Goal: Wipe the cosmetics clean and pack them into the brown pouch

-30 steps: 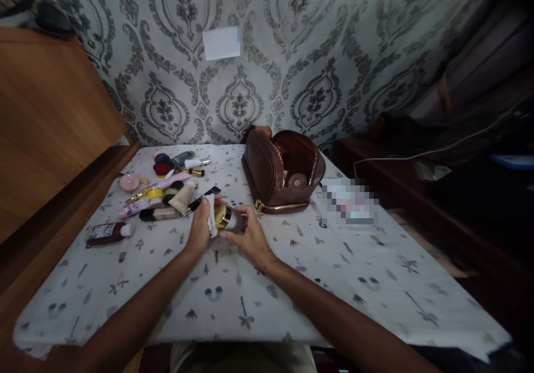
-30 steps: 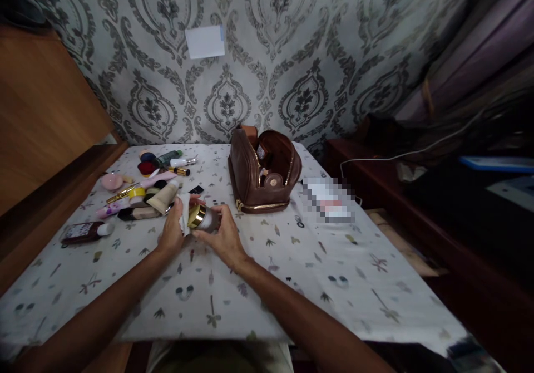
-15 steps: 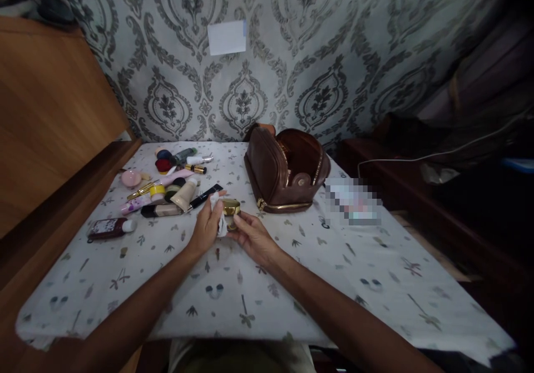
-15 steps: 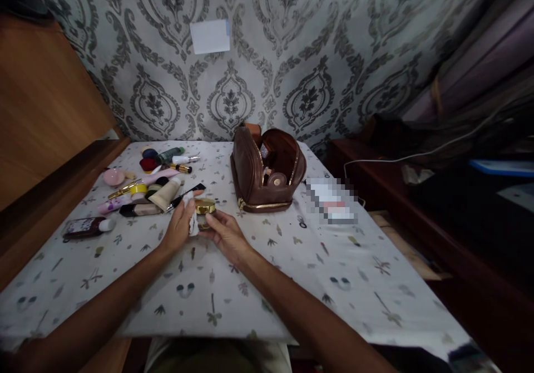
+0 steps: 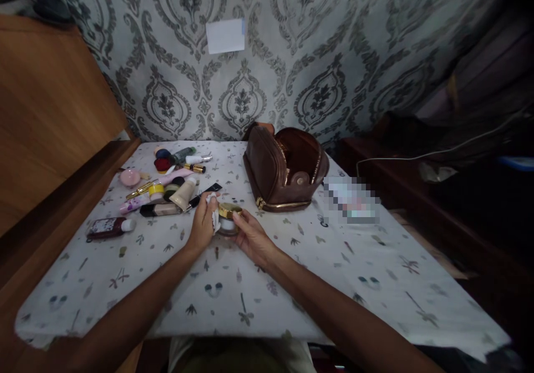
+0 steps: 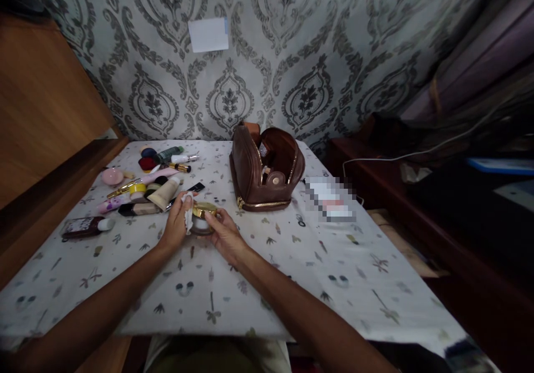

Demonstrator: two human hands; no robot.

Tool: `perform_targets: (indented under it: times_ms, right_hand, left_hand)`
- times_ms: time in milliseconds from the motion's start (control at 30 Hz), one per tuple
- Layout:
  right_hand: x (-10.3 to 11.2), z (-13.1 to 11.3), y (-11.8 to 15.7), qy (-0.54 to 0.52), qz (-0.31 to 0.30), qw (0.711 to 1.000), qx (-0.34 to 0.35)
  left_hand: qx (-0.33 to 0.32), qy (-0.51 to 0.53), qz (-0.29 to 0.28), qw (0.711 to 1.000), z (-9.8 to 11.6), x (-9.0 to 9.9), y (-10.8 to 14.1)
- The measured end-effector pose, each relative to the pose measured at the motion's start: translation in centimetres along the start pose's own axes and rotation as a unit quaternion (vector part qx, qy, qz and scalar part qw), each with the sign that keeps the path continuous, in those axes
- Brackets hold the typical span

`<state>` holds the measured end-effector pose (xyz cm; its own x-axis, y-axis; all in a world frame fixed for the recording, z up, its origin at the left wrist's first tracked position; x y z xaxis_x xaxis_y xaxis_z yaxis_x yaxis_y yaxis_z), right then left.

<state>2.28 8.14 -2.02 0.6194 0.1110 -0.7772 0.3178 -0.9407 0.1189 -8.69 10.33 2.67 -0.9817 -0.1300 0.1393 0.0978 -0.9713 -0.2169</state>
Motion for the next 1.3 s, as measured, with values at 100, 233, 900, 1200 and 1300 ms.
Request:
perform_targets:
  times_ms: [100,233,900,1200,1300]
  right_hand:
    - [0.1,0.2,-0.1,-0.002,-0.003,1.000,-0.009]
    - [-0.1,0.3,0.1,-0.007,-0.008,1.000,-0.021]
    - [-0.2,0.8,0.1,-0.027,-0.006,0.999,-0.033]
    - [0.8,-0.4,-0.1,-0.055,0.033,0.998,0.010]
    - [0.7,-0.9,0.0,-0.041,0.034,0.998,0.035]
  left_hand:
    - [0.020,0.024,0.006,0.999,-0.8,0.3,-0.3]
    - [0.050,0.073,0.004,0.996,-1.2,0.3,-0.7]
    - [0.024,0.072,0.037,0.996,-0.3,0.2,0.3]
    - [-0.082,-0.101,-0.012,0.991,1.9,-0.6,0.6]
    - [-0.118,-0.153,-0.036,0.980,2.4,-1.3,1.0]
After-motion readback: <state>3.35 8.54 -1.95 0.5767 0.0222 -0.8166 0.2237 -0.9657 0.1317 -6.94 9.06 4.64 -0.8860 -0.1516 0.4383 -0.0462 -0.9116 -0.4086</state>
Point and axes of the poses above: each hand's wrist, its own y-axis away from the middle knuckle, its own x-axis out of the back of the hand, z = x × y, the point moved 10 cm from there along -y, towards the middle knuckle, and after that the axes turned 6 degrees about -y, right-handed, at the moved point
